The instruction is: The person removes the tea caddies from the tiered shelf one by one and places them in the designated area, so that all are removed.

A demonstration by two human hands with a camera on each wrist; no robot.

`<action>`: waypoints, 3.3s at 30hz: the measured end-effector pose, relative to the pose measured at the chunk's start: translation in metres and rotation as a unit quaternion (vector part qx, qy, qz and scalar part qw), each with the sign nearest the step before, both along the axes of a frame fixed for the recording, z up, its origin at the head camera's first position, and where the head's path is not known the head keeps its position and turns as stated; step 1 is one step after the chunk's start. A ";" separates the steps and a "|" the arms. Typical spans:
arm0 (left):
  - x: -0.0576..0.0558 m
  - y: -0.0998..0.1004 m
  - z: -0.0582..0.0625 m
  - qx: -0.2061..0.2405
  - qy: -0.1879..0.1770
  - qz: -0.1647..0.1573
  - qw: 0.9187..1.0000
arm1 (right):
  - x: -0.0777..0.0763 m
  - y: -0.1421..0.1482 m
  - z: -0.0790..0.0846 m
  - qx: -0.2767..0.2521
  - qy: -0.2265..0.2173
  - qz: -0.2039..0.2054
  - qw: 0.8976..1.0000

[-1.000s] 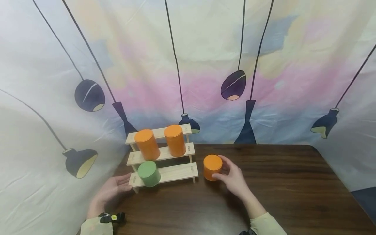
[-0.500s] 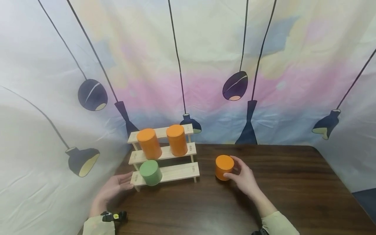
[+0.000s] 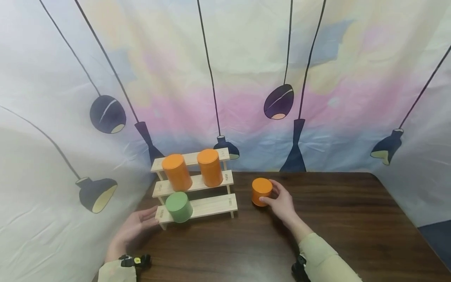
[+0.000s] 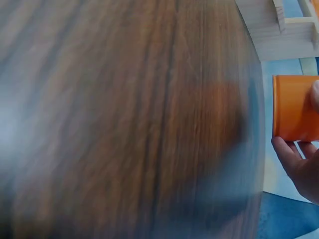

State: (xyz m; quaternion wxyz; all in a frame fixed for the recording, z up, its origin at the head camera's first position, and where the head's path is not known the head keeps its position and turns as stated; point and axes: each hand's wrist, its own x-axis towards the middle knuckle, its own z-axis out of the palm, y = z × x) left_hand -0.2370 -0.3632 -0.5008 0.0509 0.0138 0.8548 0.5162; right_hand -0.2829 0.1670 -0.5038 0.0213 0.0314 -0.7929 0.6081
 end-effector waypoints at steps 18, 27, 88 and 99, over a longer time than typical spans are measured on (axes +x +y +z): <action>-0.002 -0.001 -0.002 0.008 -0.008 0.012 1.000 | -0.033 -0.024 -0.009 -0.025 -0.007 -0.062 0.998; -0.003 -0.003 -0.005 0.017 -0.007 0.002 1.000 | -0.036 -0.023 -0.012 -0.019 -0.015 -0.077 0.997; -0.001 -0.001 -0.006 0.005 -0.005 0.014 1.000 | -0.018 0.017 -0.016 -0.027 -0.072 0.034 0.996; -0.001 0.003 -0.003 0.003 -0.004 0.011 1.000 | -0.006 0.037 -0.015 -0.008 -0.068 0.047 0.997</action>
